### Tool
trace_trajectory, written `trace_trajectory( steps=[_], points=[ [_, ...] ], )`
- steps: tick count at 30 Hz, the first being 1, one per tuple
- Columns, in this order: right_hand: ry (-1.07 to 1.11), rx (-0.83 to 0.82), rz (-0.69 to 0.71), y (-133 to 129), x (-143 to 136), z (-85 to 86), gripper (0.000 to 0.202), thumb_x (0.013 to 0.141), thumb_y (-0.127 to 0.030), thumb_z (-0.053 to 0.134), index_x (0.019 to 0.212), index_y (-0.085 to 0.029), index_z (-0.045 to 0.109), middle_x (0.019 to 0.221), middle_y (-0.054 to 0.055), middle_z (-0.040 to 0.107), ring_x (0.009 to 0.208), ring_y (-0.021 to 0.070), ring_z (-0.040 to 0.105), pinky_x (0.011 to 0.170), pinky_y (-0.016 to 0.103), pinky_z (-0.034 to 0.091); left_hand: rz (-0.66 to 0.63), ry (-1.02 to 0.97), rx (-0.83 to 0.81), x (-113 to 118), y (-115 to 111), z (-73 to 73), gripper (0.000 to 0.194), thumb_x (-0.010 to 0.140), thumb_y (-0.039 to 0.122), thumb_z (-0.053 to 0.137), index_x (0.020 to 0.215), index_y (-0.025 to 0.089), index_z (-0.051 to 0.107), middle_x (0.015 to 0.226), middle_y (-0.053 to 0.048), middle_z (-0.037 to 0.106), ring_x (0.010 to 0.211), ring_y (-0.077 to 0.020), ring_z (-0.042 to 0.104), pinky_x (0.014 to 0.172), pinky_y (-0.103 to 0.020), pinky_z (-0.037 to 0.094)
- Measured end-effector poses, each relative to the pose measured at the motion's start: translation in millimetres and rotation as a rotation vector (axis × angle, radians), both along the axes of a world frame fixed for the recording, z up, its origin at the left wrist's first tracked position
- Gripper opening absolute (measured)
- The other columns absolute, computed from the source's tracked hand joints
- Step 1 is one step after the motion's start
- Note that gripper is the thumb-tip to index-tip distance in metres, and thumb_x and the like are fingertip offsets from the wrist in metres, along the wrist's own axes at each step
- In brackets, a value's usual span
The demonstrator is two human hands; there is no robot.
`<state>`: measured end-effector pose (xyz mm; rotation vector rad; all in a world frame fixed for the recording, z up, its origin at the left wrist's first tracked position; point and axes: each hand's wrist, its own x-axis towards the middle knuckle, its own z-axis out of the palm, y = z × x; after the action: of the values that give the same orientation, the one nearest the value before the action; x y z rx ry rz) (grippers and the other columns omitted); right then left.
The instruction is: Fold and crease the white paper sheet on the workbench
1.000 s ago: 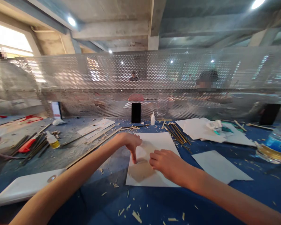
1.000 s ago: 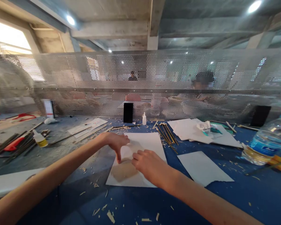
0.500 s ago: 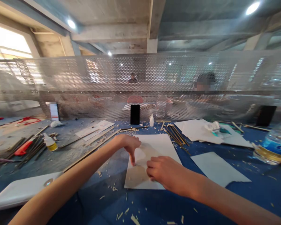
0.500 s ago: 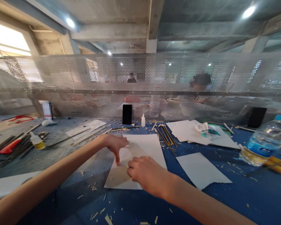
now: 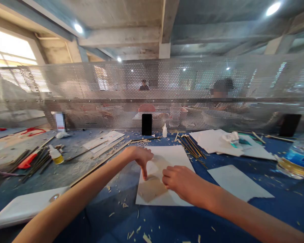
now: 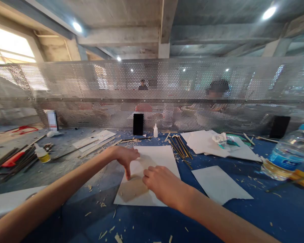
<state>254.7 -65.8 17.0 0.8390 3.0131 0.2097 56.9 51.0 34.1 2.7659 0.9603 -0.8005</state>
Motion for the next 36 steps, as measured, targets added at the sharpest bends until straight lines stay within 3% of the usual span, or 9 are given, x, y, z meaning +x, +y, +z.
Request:
trace_trajectory(
  steps=[4,8,13,18,23,30,36],
  points=[
    [0.045,-0.02,0.038,0.1,1.0,-1.9,0.008,0.093,-0.016,0.057,0.094,-0.017,0.065,0.091,0.005,0.066,0.084,0.0188,0.061,0.071,0.031,0.044,0.037,0.026,0.025,0.6,0.0,-0.1,0.089,0.053,0.059,0.083,0.126,0.016,0.06,0.13,-0.017,0.06,0.119,-0.0374,0.053,0.094,-0.037,0.045],
    [0.041,0.04,-0.018,2.8,-0.2,-4.4,0.01,0.091,-0.011,0.056,0.091,-0.016,0.065,0.091,0.005,0.066,0.085,0.0193,0.061,0.07,0.03,0.044,0.03,0.001,-0.004,1.3,-0.6,1.0,0.088,0.046,0.061,0.085,0.119,0.016,0.064,0.129,-0.017,0.061,0.116,-0.0386,0.055,0.094,-0.039,0.045],
    [0.059,0.008,0.048,1.2,-3.0,-4.8,0.01,0.092,-0.013,0.056,0.092,-0.017,0.064,0.091,0.004,0.065,0.086,0.0181,0.06,0.07,0.029,0.044,0.042,-0.004,0.003,0.0,3.5,-3.0,0.094,0.045,0.062,0.085,0.124,0.015,0.062,0.133,-0.018,0.059,0.118,-0.0391,0.054,0.096,-0.039,0.045],
    [0.037,0.033,-0.02,2.0,-1.9,-4.6,0.009,0.09,-0.009,0.058,0.092,-0.015,0.064,0.093,0.006,0.066,0.087,0.0195,0.06,0.07,0.03,0.043,0.036,-0.001,0.002,-0.9,4.7,-4.2,0.093,0.046,0.062,0.084,0.124,0.017,0.062,0.132,-0.017,0.059,0.114,-0.0374,0.056,0.093,-0.038,0.047],
    [0.067,-0.048,0.023,-3.1,-1.7,0.2,0.007,0.093,-0.016,0.058,0.091,-0.018,0.064,0.09,0.003,0.066,0.084,0.0178,0.06,0.071,0.03,0.044,0.019,0.011,0.017,-0.4,3.7,-3.8,0.095,0.047,0.064,0.084,0.126,0.017,0.06,0.131,-0.018,0.06,0.119,-0.0369,0.054,0.094,-0.039,0.046],
    [0.028,-0.009,-0.008,-2.5,-1.9,-0.4,0.009,0.09,-0.012,0.059,0.092,-0.016,0.066,0.091,0.005,0.066,0.086,0.0187,0.061,0.072,0.03,0.045,0.054,-0.042,-0.001,-1.3,3.6,-3.4,0.099,0.038,0.068,0.084,0.121,0.019,0.063,0.13,-0.017,0.061,0.115,-0.0397,0.056,0.093,-0.041,0.046],
    [0.024,0.026,-0.054,1.8,-1.1,-2.2,0.008,0.091,-0.013,0.059,0.094,-0.016,0.066,0.093,0.006,0.066,0.089,0.0205,0.061,0.074,0.031,0.046,0.067,-0.043,0.008,-1.1,1.7,-3.5,0.1,0.04,0.07,0.082,0.122,0.018,0.062,0.131,-0.017,0.06,0.117,-0.0391,0.054,0.095,-0.04,0.045]
  ],
)
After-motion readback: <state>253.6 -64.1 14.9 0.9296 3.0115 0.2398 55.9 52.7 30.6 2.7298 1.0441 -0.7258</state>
